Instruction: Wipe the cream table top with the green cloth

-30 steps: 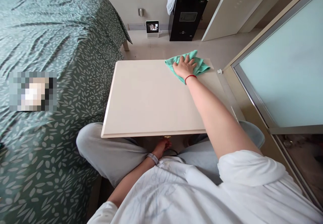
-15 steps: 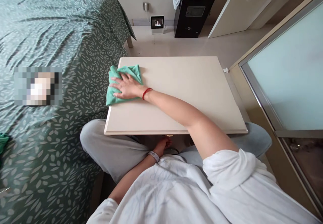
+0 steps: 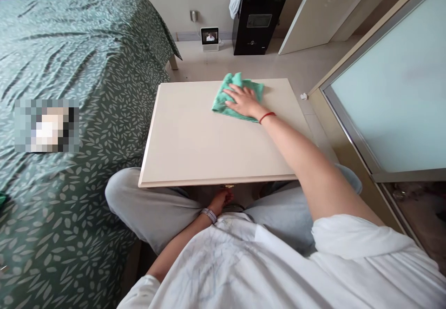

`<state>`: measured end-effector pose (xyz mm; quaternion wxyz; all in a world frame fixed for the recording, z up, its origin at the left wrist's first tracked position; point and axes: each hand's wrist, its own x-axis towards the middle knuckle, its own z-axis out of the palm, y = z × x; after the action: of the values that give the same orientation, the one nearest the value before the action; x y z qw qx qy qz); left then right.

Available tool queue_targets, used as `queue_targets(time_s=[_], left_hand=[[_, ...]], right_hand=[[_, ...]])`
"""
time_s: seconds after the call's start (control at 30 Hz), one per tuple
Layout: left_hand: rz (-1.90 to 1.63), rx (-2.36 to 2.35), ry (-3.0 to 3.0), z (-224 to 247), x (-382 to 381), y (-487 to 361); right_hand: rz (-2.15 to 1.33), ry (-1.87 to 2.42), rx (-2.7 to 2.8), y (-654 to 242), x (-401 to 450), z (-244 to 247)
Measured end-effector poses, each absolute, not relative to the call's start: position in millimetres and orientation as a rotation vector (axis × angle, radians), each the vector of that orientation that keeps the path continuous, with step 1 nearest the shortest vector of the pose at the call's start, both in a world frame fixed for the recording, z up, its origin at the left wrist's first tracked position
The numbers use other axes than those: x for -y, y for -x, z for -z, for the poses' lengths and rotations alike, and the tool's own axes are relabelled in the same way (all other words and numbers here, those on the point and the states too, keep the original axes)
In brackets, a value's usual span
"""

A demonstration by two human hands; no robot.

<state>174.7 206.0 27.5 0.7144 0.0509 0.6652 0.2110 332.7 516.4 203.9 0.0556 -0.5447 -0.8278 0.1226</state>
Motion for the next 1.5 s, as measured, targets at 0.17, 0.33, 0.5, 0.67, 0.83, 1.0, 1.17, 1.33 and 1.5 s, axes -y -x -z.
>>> queue_targets(time_s=[0.17, 0.33, 0.5, 0.67, 0.83, 1.0, 1.17, 1.33, 1.5], left_hand=[[-0.471, -1.453, -0.123, -27.6, -206.3, -176.3], [-0.473, -1.443, -0.128, -24.5, -205.4, -177.4], [-0.489, -1.434, -0.133, -22.0, -203.8, -177.9], [-0.497, -1.435, -0.130, -22.4, -204.3, -177.9], [-0.520, -1.431, -0.120, -23.4, -204.2, -176.2], [-0.555, -1.410, -0.126, -22.7, -201.2, -173.9], [-0.566, -1.408, -0.141, -19.9, -198.7, -170.8], [-0.541, -1.454, -0.124, -19.1, -200.7, -171.2], [-0.516, -1.467, -0.115, -20.9, -203.1, -172.9]], right_hand=[[-0.199, 2.145, 2.041, -431.8, -478.8, -200.0], [-0.160, 2.421, 1.604, -438.6, -435.1, -196.9], [-0.165, 2.341, 1.763, -385.1, -427.8, -199.8], [-0.283, 2.012, 2.201, -279.7, -427.0, -214.2], [-0.481, 1.529, 2.602, -163.6, -400.0, -225.9], [-0.550, 0.959, 2.837, -94.9, -368.2, -228.1], [-0.506, 0.922, 2.811, -76.7, -369.3, -220.1], [-0.555, 1.109, 2.735, -122.2, -397.9, -216.5], [-0.440, 1.604, 2.538, -243.7, -438.6, -219.5]])
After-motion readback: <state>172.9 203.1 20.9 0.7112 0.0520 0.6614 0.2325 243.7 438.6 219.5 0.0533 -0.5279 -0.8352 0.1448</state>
